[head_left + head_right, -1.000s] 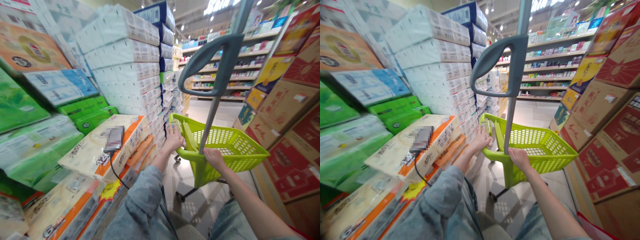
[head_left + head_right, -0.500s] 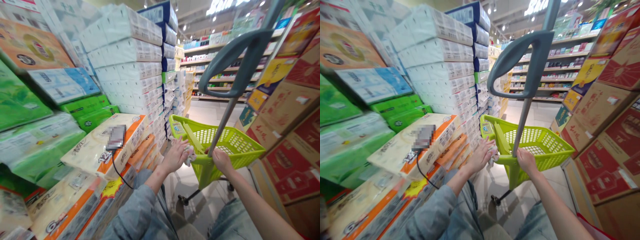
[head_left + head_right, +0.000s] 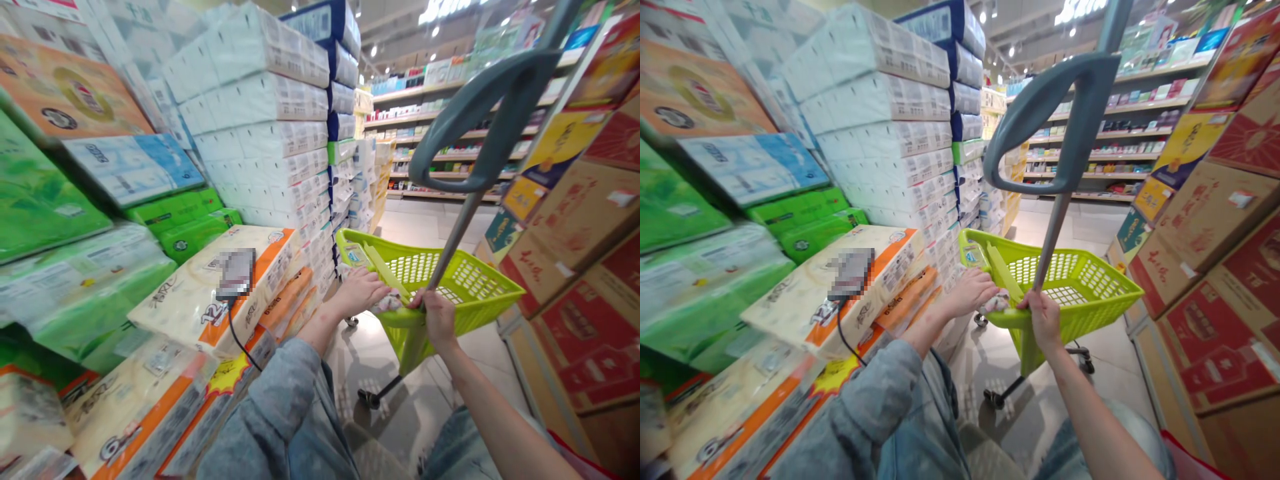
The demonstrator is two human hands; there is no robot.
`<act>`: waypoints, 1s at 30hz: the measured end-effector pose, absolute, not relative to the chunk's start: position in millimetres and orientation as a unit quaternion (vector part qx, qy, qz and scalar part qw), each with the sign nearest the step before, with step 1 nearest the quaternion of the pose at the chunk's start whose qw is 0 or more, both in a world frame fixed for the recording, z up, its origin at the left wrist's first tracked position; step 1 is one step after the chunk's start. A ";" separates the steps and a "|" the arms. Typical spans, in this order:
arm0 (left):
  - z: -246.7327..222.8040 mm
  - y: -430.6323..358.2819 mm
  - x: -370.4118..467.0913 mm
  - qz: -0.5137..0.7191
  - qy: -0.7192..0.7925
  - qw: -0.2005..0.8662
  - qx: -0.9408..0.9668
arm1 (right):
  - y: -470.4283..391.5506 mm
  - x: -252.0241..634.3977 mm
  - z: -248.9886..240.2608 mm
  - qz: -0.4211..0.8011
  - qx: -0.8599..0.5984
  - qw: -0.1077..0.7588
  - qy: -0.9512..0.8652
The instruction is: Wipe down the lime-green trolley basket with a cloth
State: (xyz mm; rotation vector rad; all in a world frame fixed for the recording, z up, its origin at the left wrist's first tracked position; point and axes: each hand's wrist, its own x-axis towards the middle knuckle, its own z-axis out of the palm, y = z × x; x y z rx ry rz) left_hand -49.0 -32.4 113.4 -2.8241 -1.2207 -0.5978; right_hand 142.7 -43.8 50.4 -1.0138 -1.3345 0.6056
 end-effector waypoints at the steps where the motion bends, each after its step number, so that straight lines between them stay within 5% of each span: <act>1: 112.8 -29.8 -51.0 -0.197 -0.400 -0.013 -0.895 | -42.4 142.7 49.2 0.265 -0.442 0.630 -0.581; 9: 99.5 -2.9 -54.3 -0.255 -0.562 -0.114 -0.779 | -35.9 142.2 40.7 0.300 -0.428 0.639 -0.564; 30: 123.8 21.1 -35.0 -0.164 -0.521 -0.045 -0.837 | -50.8 163.0 40.6 0.303 -0.396 0.648 -0.576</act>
